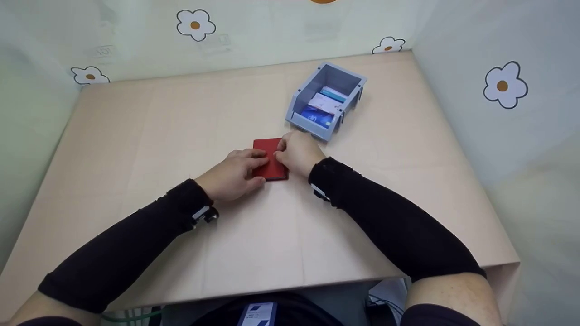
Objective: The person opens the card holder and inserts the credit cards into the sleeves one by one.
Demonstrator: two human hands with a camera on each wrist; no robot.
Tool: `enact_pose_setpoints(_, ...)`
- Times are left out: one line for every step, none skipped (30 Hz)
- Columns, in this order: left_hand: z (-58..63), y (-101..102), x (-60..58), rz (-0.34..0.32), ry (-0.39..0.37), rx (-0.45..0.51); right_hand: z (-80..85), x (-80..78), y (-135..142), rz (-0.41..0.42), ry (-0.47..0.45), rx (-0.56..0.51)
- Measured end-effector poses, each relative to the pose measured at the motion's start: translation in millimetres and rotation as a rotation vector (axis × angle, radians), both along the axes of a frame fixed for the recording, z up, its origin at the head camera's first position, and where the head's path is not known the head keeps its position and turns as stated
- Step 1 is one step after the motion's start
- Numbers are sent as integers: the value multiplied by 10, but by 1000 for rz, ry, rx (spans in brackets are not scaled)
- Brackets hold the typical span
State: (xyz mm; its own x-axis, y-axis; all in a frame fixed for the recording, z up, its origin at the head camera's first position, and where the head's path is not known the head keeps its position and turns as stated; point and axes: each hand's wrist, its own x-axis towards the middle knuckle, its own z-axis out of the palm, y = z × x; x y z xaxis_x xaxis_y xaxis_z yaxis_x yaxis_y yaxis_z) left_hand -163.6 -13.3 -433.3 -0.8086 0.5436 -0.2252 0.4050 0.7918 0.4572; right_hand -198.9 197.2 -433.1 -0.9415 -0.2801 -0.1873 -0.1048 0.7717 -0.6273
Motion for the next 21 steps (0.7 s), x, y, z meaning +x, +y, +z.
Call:
enact_pose_setpoints(2,0,2,-2,3,-3,-9,-4,0,19,11,13)
enact_pose_setpoints(3,0,5,-3,4,-6,-17,-8,3,37,20,26)
enact_pose_setpoints(3,-1,6,-4,5,-9,-22,-9,7,52,24,36)
enact_pose_setpoints(3,-1,8,-4,5,-10,-25,-10,11,66,23,42)
enact_pose_setpoints(2,-2,8,-5,5,-11,-26,-10,16,77,18,48)
enact_pose_setpoints(2,-4,9,-5,7,-12,-28,-10,23,88,14,54)
enact_pose_setpoints(2,-6,11,-4,9,-12,-26,-7,26,104,14,63)
enact_pose_setpoints(2,-7,13,-4,10,-11,-19,1,27,122,20,72)
enact_pose_setpoints(2,-8,13,-3,10,-10,-10,12,24,137,27,82)
enact_pose_setpoints(3,-9,13,-1,8,-9,2,27,18,155,37,93)
enact_pose_setpoints(3,-10,13,1,7,-8,12,42,11,175,52,112)
enact_pose_setpoints(3,-10,14,3,6,-7,23,59,2,194,69,130)
enact_pose_setpoints(4,-9,14,4,4,-6,39,79,-11,212,89,153)
enact_pose_setpoints(4,-8,13,5,1,-6,54,98,-24,227,108,177)
enact_pose_setpoints(3,-7,12,5,-1,-6,62,112,-36,241,124,203)
enact_pose_setpoints(3,-7,13,4,0,-5,71,127,-46,254,140,231)
enact_pose_setpoints(1,-6,12,2,2,-5,75,138,-56,265,155,256)
enact_pose_setpoints(-1,-6,12,0,5,-6,79,151,-65,276,167,275)
enact_pose_setpoints(-3,-6,12,-2,8,-7,79,163,-73,283,177,291)
enact_pose_setpoints(-6,-6,11,-4,11,-8,77,173,-81,289,185,301)
enact_pose_setpoints(-8,-7,10,-6,14,-8,72,184,-87,293,194,308)
